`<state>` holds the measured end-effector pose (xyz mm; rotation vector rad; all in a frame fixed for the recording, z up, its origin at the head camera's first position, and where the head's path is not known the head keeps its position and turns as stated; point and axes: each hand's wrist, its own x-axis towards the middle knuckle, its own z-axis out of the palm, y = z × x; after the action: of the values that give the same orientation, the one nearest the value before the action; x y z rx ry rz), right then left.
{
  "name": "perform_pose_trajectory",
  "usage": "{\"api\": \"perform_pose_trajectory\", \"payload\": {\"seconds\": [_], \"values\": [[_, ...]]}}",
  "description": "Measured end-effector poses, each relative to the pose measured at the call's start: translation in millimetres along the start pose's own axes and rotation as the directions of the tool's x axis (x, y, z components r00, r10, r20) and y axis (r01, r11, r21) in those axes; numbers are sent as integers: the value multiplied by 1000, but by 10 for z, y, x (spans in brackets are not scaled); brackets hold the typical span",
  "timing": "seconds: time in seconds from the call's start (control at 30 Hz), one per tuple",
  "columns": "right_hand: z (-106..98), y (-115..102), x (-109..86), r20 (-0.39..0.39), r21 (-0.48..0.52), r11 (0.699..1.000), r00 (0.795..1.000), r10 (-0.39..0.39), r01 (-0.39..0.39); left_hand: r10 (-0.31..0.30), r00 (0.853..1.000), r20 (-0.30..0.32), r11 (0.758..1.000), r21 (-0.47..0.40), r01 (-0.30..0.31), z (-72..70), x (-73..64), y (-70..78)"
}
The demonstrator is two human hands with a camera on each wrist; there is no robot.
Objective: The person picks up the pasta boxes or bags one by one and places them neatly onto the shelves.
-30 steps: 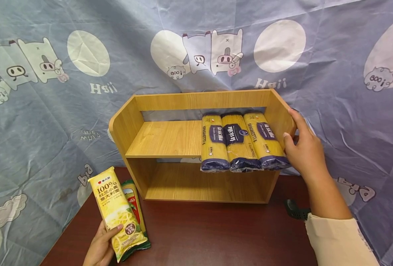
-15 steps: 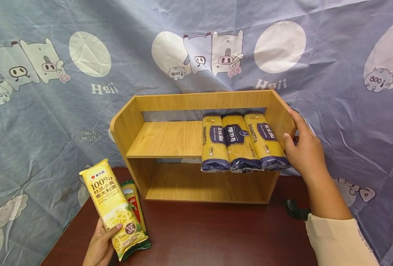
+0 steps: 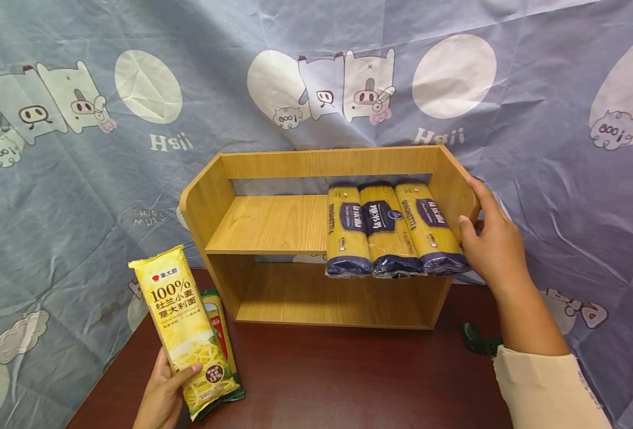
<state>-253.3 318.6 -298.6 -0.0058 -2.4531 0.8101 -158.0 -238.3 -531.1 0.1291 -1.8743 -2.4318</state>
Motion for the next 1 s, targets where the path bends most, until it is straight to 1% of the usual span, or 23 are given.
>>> {"api": "perform_pose_trajectory", "payload": {"seconds": [0.1, 0.37, 0.57, 0.8, 1.0], "values": [[8, 9, 4, -1, -5, 1000, 1000, -2, 2, -8, 1000, -6, 1000, 12, 8, 25, -13, 30], [5, 17, 1, -3, 7, 1000, 1000, -1, 1, 3, 1000, 5, 1000, 13, -3, 65, -57, 83], [-1, 9, 3, 1, 3, 1000, 1000, 1, -1, 25, 999, 30, 999, 25, -26, 106, -94, 138], [3, 9, 7, 6, 6, 1000, 1000, 4, -5, 48, 997, 52, 999, 18, -49, 170, -116, 191], [5, 15, 8, 7, 5, 1000, 1000, 5, -5, 51, 995, 81, 998, 23, -53, 220, -133, 209]]}}
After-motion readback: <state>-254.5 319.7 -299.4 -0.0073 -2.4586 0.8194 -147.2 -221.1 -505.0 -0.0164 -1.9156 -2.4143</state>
